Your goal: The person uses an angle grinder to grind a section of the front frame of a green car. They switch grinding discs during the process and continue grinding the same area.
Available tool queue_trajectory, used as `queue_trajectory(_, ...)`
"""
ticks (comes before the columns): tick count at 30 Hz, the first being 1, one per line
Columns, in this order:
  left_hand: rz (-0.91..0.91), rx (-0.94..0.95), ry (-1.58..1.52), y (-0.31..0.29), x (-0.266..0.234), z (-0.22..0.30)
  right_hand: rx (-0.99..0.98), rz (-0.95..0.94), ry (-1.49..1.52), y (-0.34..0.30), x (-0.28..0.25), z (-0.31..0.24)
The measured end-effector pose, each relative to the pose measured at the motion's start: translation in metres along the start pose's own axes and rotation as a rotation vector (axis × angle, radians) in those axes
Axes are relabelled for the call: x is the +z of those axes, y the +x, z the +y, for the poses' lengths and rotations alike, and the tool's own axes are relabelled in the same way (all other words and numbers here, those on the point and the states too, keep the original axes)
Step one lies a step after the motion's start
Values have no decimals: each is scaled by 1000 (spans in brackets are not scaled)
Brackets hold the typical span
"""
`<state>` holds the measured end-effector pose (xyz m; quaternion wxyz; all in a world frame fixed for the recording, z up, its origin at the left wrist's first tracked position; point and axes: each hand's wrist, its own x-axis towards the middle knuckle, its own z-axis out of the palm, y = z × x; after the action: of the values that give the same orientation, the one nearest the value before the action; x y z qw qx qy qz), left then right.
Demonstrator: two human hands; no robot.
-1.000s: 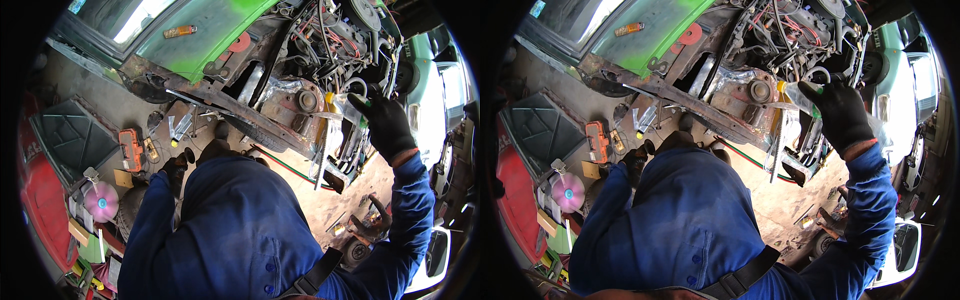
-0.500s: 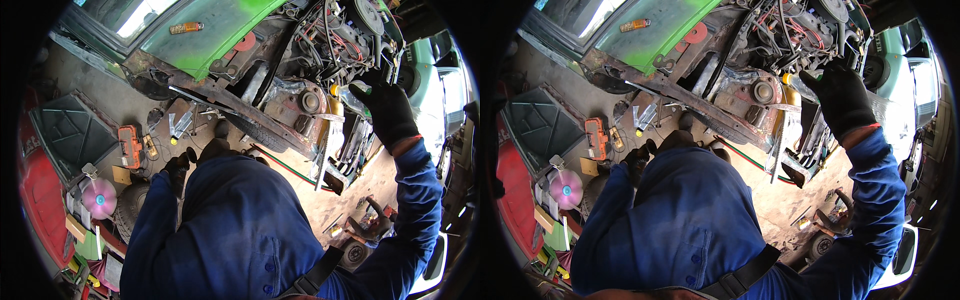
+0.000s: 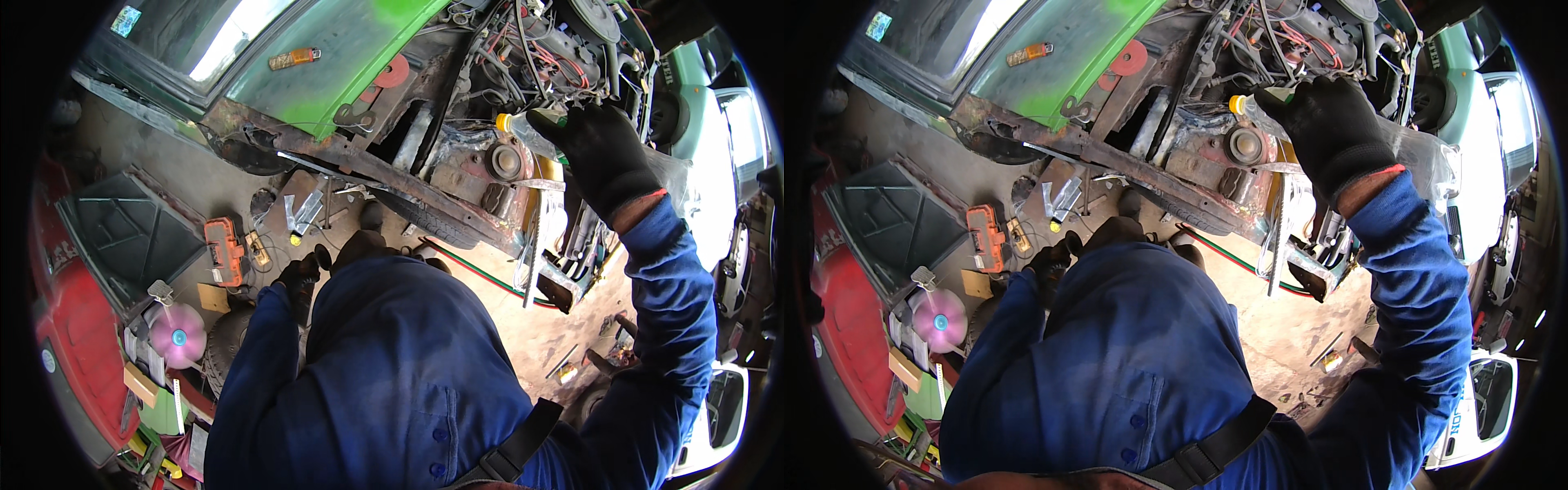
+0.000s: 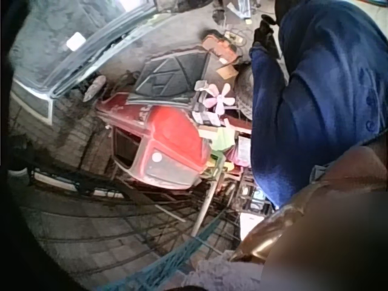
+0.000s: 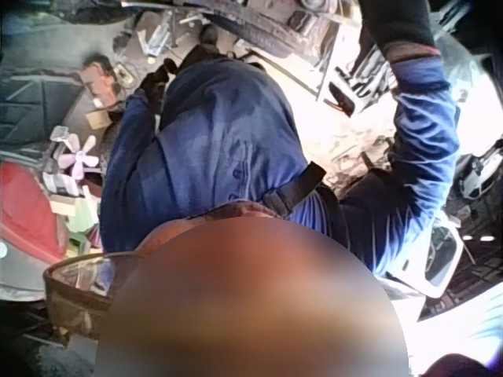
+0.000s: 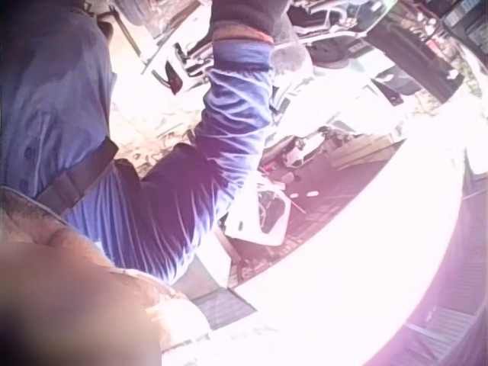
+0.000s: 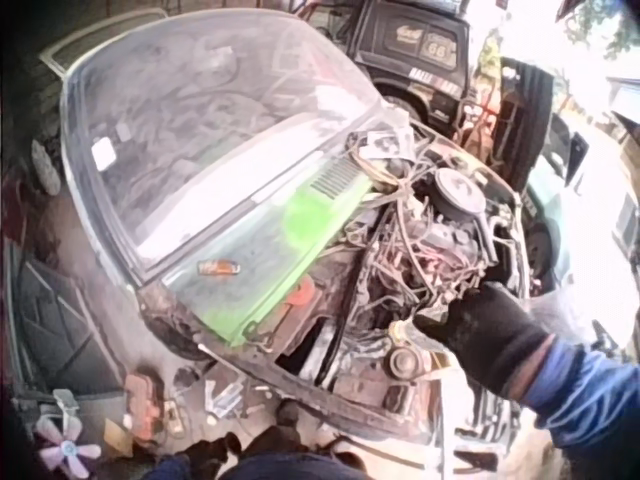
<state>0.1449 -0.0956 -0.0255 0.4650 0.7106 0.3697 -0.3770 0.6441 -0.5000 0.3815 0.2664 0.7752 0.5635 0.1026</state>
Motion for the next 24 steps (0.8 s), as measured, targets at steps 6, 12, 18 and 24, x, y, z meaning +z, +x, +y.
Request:
queue_trajectory(6,-16,13,12,2,-1,2,49,-109,85,0,5,-3)
queue_trajectory(12,-41,27,35,8,1,11,108,-65,230,-7,4,-8)
queue_trajectory(18,-46,33,51,6,2,15,126,-269,95,-21,-5,-13)
queue_trajectory(24,-51,52,44,9,7,21,152,-353,12,-44,-5,5)
